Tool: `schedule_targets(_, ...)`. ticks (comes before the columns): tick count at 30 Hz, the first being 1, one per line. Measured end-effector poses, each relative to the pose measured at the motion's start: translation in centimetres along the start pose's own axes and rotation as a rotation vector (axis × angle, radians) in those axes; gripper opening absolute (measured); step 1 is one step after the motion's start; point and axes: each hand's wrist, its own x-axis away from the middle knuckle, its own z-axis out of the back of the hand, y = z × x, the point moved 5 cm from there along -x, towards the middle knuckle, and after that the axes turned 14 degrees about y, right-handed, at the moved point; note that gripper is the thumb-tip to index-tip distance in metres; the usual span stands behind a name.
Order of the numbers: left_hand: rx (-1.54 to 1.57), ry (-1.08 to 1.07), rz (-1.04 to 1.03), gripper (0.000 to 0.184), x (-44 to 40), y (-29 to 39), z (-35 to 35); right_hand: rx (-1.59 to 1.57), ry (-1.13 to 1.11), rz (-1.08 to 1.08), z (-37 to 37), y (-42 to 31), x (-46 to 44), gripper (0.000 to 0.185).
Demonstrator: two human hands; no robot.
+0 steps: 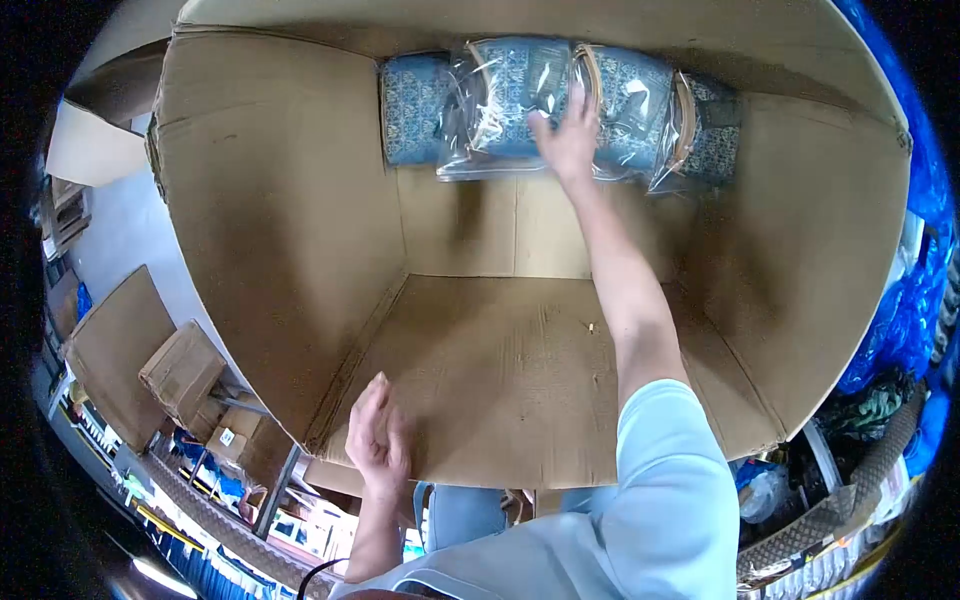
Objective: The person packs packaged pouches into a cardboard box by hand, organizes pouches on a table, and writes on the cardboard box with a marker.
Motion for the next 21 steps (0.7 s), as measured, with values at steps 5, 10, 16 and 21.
schedule_targets(5, 0.014, 0.008, -0.158, 0.039, 2.2, 0.9, 0.9, 0.619, -0.615, 0.228, -3.3, -2.6, 4.3, 0.091)
schedule_targets(10, -0.017, 0.087, -0.224, 0.038, 2.0, 0.8, 0.3, 0.683, -0.685, 0.191, -4.2, -1.0, 2.6, 0.084)
schedule_targets(16, -0.134, -0.127, -0.065, 0.031, 3.9, -1.3, -1.6, 0.561, -0.855, 0.152, 7.2, -5.8, 9.7, 0.09)
schedule_targets(21, -0.157, -0.15, -0.179, 0.029, 2.1, 1.9, -4.5, 0.242, -0.566, -0.111, 28.1, -6.9, 18.2, 0.073)
